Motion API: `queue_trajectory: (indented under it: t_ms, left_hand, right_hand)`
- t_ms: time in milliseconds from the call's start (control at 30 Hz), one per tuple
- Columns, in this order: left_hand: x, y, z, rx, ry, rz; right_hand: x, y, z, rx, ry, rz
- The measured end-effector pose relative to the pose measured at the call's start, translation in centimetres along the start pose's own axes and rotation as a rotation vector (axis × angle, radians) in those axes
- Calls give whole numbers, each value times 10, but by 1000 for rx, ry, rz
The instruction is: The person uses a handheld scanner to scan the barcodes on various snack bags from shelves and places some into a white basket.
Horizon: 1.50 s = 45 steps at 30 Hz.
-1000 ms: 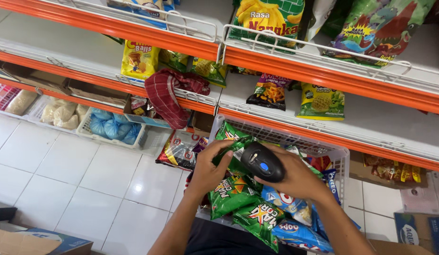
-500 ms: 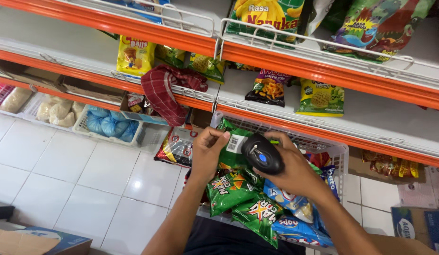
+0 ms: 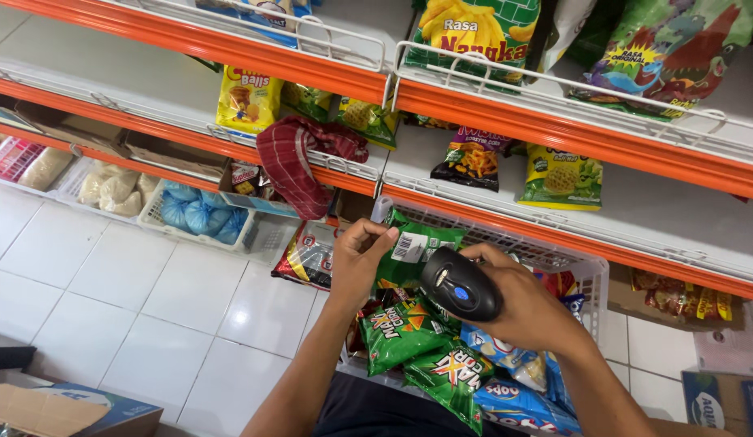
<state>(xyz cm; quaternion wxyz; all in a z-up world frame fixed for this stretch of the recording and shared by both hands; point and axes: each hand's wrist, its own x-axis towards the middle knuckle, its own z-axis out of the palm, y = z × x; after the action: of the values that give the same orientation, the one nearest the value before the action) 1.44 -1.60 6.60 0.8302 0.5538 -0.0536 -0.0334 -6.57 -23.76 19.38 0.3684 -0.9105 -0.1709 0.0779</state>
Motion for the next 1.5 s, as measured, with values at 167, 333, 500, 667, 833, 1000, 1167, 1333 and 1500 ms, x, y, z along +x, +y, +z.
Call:
queue_trajectory:
  t_ms: [167, 333, 500, 667, 833, 1000, 1167, 1333, 1500]
  left_hand:
    - [-19, 8, 10, 148, 122, 167]
    - [-50, 16, 42, 352, 32, 875]
    - [-57, 17, 59, 644, -410, 1132]
    - [-50, 36, 77, 696, -565, 1152]
    - [-42, 61, 97, 509, -274, 1157]
    - [-19, 62, 103, 184, -520, -56]
    - [1, 63, 124, 118, -534, 14]
    - [23, 91, 141, 201, -400, 236]
    - [51, 130, 180, 299, -370, 299]
  right_hand:
    - [-6, 20, 13, 95, 234, 273]
    - [-3, 53, 34, 951, 536, 360]
    - [-15, 51, 36, 1083, 641, 281]
    - [-31, 49, 27, 1072, 744, 266]
    - [-46, 52, 6, 1186, 896, 223]
    - [-62, 68, -4, 1181, 859, 51]
    - [-71, 86, -12, 884, 1002, -53]
    - [-75, 69, -41, 574, 932, -30]
    - [-52, 52, -84, 390, 871, -4]
